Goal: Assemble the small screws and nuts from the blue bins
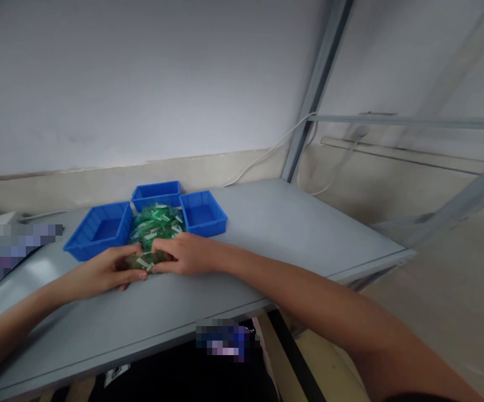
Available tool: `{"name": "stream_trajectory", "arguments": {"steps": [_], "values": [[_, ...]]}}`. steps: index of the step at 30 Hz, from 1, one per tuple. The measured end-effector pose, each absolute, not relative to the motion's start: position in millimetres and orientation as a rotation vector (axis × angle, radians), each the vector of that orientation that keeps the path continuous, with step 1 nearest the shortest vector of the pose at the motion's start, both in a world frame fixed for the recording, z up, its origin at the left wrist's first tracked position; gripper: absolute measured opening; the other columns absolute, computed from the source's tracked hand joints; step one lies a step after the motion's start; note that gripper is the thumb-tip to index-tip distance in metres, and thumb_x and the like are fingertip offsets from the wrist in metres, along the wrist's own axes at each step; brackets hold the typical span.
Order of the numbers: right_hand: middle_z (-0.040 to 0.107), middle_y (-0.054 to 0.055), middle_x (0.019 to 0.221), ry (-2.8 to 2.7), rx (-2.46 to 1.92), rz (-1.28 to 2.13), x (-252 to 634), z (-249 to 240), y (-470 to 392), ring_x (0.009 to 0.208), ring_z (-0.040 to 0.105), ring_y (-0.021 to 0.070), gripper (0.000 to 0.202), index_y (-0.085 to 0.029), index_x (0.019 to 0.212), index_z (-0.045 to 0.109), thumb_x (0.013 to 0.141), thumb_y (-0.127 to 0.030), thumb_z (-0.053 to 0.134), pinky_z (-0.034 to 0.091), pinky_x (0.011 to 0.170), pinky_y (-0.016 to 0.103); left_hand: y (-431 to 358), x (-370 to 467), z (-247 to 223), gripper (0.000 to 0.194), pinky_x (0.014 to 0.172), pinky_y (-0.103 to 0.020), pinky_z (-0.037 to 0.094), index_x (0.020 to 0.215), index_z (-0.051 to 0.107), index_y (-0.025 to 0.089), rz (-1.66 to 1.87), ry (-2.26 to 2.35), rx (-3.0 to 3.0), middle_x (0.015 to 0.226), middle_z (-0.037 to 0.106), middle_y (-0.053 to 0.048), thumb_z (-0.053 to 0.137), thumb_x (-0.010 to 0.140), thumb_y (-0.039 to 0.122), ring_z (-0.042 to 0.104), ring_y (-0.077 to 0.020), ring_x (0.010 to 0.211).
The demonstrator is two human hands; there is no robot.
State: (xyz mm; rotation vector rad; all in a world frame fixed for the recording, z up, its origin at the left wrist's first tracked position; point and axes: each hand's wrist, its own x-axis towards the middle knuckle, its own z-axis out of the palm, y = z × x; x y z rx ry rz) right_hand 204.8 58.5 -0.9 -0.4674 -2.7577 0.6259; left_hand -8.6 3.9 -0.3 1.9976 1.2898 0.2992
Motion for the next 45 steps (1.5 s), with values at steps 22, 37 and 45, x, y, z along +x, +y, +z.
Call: {"name": "stream_trajectory", "arguments": {"steps": [22,37,45], "values": [[0.057,-0.001,0.066,-2.799,-0.421,0.451,205.3,-5.7,62.0,0.058,0.05,0.0095,0.017,-0.018,0.086,0.05,0.085,-0.035,0.048,0.031,0.054,0.022,1.3,-7.0,0.8,0.029,0.05,-0.022,0.035,0.099,0.055,0.022,0.255,1.35,2.359,0.061,0.054,0.004,0.052,0.082,0.046,0.052,-0.0128,0.054],[0.059,-0.001,0.065,-2.791,-0.41,0.426,205.8,-3.1,61.5,0.058,0.052,0.0095,0.017,-0.017,0.083,0.054,0.083,-0.033,0.052,0.032,0.053,0.021,1.3,-10.8,-3.5,0.03,0.053,-0.021,0.038,0.107,0.057,0.025,0.257,1.358,2.573,0.065,0.06,0.003,0.049,0.085,0.044,0.057,-0.0134,0.058],[0.06,0.0,0.064,-2.786,-0.409,0.404,205.4,-8.2,64.0,0.058,0.052,0.0099,0.02,-0.016,0.083,0.057,0.083,-0.035,0.052,0.033,0.054,0.022,0.4,-10.2,-3.1,0.029,0.053,-0.021,0.039,0.104,0.059,0.024,0.259,1.335,2.621,0.066,0.06,0.002,0.049,0.085,0.043,0.058,-0.0135,0.059]]}}
